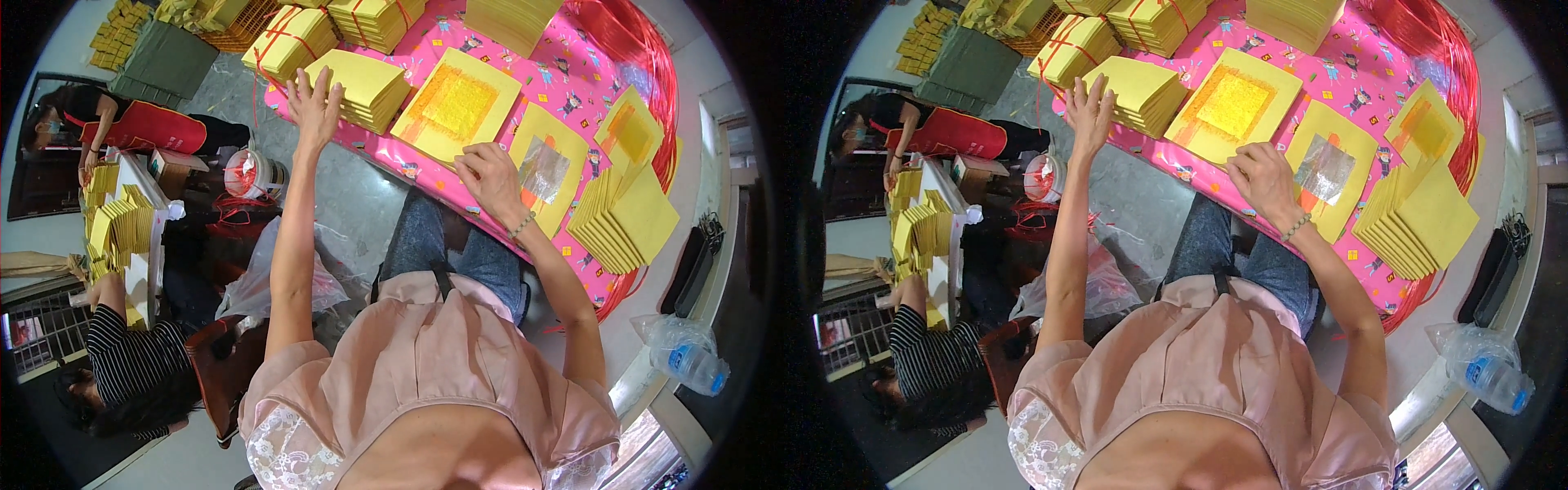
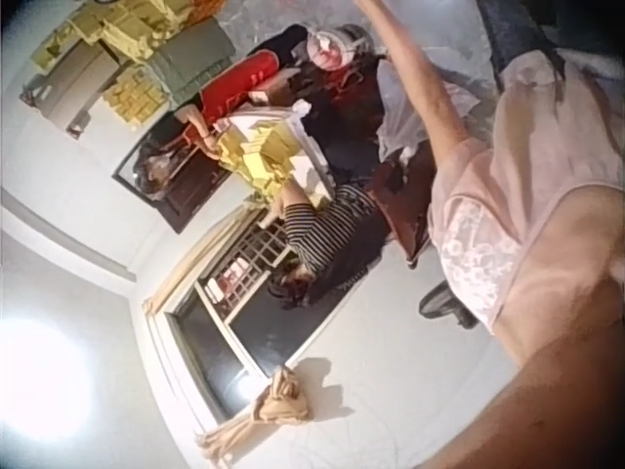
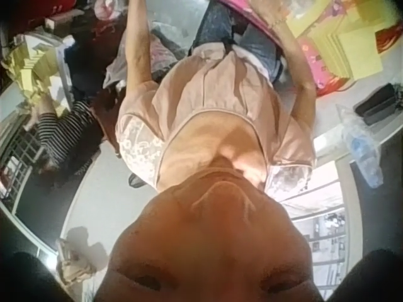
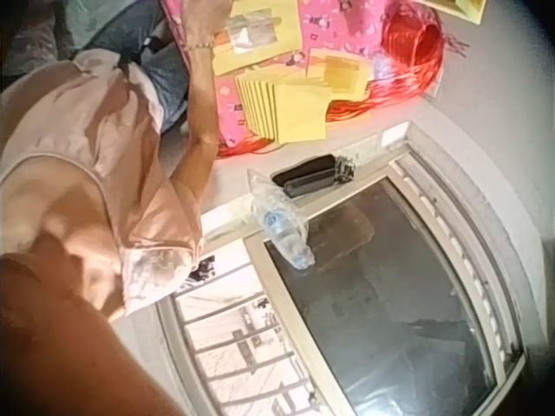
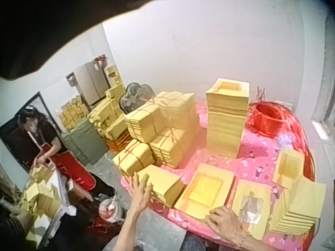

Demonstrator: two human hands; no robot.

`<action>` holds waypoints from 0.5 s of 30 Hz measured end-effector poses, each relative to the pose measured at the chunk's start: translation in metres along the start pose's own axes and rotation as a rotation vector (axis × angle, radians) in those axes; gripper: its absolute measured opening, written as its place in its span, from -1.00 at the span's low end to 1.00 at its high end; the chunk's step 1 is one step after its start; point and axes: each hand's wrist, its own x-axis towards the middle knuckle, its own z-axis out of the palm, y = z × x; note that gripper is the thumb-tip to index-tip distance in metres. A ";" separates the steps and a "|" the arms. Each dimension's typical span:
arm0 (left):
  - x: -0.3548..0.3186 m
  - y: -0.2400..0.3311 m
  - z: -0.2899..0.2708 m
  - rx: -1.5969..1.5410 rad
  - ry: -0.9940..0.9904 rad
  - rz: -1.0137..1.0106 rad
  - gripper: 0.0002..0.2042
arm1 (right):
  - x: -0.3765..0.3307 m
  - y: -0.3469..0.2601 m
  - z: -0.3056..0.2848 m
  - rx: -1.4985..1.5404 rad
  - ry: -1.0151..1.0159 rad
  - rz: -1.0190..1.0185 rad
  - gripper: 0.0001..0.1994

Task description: Folding and bundling stacks of yellow paper with gold foil centers.

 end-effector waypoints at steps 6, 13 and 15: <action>-0.002 0.013 -0.008 -0.007 0.104 0.066 -0.51 | 0.007 -0.002 0.001 0.224 -0.002 0.252 -0.86; -0.040 0.058 -0.024 -0.233 0.300 0.202 -0.73 | 0.004 0.009 0.009 0.406 0.038 0.439 -0.80; -0.061 0.070 -0.020 -0.292 0.276 0.194 -0.77 | 0.006 0.010 0.009 0.412 0.032 0.452 -0.79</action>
